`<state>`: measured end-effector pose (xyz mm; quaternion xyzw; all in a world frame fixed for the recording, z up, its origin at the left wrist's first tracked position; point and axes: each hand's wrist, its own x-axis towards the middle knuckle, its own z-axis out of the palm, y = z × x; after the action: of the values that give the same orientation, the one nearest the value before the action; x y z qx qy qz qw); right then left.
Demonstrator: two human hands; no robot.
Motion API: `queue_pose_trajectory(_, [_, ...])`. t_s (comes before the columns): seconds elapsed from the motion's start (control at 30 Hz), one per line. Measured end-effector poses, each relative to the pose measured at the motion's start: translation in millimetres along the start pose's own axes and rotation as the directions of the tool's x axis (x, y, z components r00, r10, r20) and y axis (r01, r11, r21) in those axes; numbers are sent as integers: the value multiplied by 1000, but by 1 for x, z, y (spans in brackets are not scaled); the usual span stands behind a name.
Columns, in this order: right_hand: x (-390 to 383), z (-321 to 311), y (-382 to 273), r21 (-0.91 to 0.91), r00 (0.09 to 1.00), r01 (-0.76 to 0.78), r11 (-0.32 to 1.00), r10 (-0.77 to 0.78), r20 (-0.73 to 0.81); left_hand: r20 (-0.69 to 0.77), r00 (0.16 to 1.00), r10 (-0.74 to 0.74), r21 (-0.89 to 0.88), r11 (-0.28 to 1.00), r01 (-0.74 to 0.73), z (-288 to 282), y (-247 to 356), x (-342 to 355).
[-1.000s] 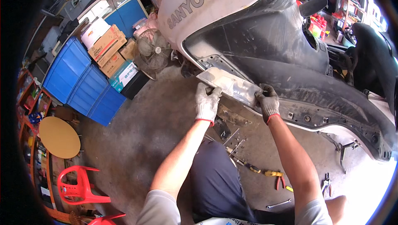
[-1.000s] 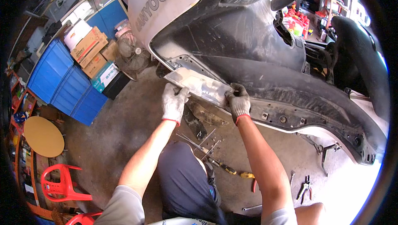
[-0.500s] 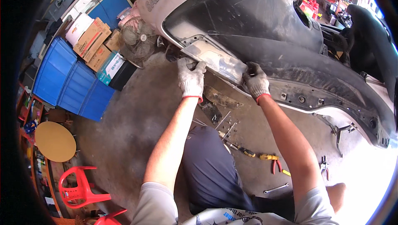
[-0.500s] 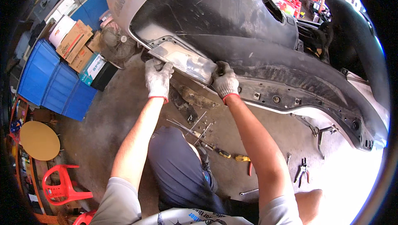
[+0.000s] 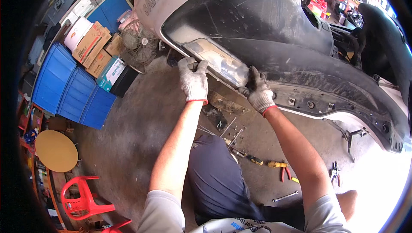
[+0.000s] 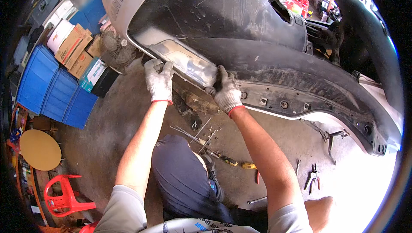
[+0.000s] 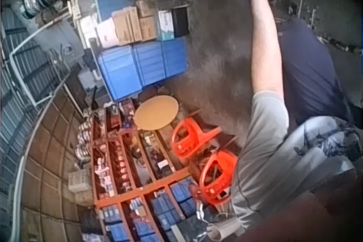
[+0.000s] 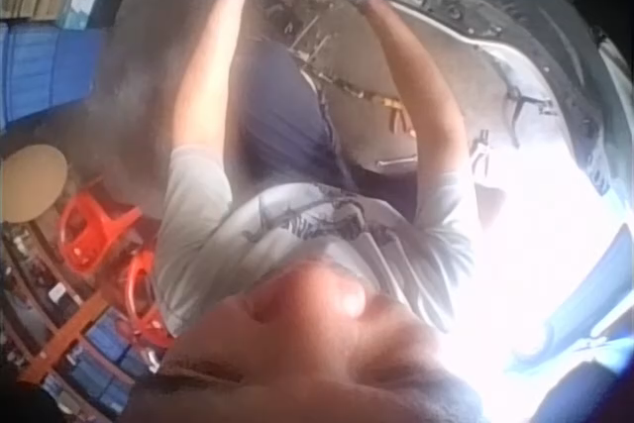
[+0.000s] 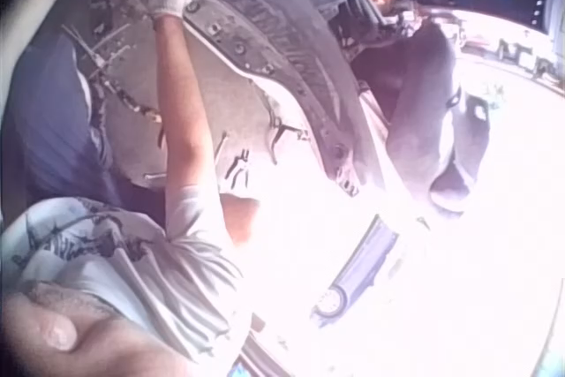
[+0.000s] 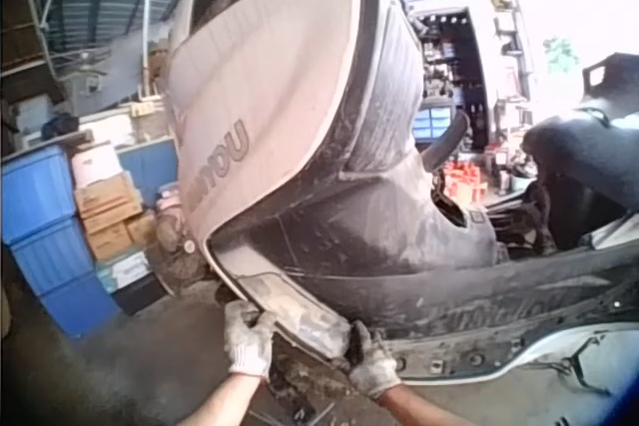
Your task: The recorder fits a plastic vent into a motorcycle fairing and then aligns the larger fairing section with the motorcycle body.
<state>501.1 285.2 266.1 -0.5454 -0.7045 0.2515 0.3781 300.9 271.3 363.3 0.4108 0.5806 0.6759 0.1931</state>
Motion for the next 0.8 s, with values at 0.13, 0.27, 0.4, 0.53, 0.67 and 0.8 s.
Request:
queue_pose_trajectory(0.13, [-2,-4,-14,3,1000,23,1000,-23,-18,16,1000,-27,44,999,26,-6,-3,1])
queue_pose_trajectory(0.27, [8,-4,2,80,999,43,996,-40,-32,59,978,199,238,949,-207,4,-13,-8])
queue_pose_trajectory(0.4, [0,-9,-18,-7,1000,-17,1000,17,-20,123,981,149,258,950,-177,-2,-19,-14])
queue_pose_trajectory(0.53, [1,-3,-10,51,999,6,999,-3,-52,160,978,133,203,965,-165,-2,-26,-20])
queue_pose_trajectory(0.67, [6,-9,-13,44,995,29,999,-24,-102,172,985,10,237,970,-51,4,-22,-20])
queue_pose_trajectory(0.8, [6,-11,-27,30,999,-4,1000,6,-51,97,992,-79,239,969,54,0,-25,-17])
